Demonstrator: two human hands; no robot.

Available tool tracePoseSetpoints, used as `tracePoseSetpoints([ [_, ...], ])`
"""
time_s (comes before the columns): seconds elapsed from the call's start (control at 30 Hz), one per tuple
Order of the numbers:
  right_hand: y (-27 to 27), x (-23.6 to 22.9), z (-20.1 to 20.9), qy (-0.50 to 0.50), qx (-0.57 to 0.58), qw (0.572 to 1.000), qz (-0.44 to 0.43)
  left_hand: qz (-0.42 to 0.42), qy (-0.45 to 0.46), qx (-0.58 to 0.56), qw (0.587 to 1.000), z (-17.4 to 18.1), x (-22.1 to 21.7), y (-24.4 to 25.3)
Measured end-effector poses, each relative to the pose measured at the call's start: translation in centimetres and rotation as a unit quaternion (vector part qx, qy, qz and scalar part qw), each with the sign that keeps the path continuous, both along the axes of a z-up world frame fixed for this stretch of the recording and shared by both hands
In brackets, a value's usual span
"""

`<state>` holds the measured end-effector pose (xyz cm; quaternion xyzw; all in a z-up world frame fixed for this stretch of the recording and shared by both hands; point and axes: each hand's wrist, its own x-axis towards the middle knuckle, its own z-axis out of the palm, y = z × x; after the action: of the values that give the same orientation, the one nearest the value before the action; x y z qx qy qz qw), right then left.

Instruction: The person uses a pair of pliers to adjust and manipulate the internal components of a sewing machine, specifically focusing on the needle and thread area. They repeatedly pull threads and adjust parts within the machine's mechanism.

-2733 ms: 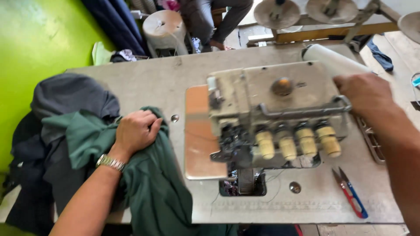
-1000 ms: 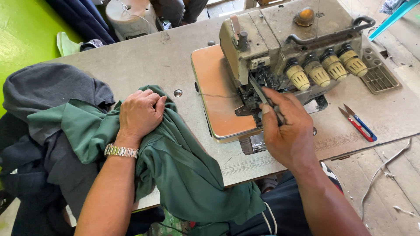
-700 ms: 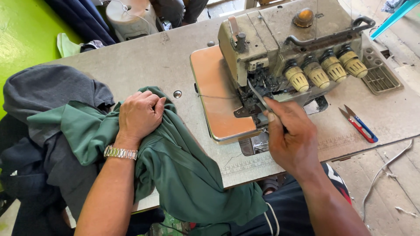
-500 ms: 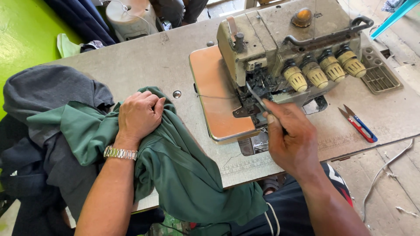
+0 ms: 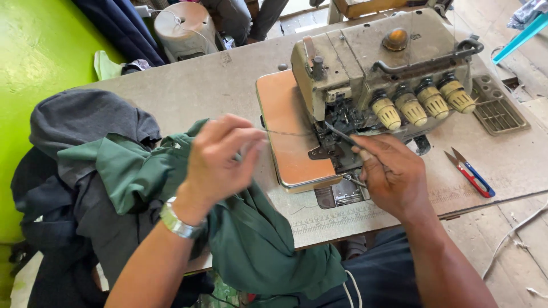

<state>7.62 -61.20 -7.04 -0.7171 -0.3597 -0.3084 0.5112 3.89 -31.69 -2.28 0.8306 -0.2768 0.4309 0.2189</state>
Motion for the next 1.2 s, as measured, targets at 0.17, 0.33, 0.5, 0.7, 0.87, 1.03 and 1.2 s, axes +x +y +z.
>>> tracePoseSetpoints([
  [0.17,0.0,0.5,-0.3,0.006,0.012,1.000,0.016,0.012,-0.105,0.079,0.991,0.6,1.9,-5.1],
  [0.33,-0.3,0.5,0.4,-0.006,0.019,0.999,0.037,0.046,-0.187,0.168,0.967,3.1,2.9,-7.8],
  [0.5,-0.4,0.2,1.2,-0.008,0.011,0.999,0.050,0.029,-0.202,0.174,0.963,2.6,3.4,-7.5],
  [0.7,-1.5,0.1,0.5,-0.017,-0.004,0.997,0.077,-0.034,-0.197,0.111,0.973,2.6,3.8,-7.8],
  [0.87,-3.4,-0.7,-2.6,0.014,0.023,0.998,0.052,-0.081,-0.190,0.075,0.976,2.2,4.5,-7.6],
  [1.03,-5.0,-2.1,-4.0,0.113,0.024,0.988,0.103,-0.113,-0.157,0.092,0.977,3.3,3.6,-8.2],
  [1.2,-4.9,-2.8,-3.1,0.139,0.042,0.983,0.110,-0.147,-0.052,0.017,0.988,1.5,3.3,-9.0],
])
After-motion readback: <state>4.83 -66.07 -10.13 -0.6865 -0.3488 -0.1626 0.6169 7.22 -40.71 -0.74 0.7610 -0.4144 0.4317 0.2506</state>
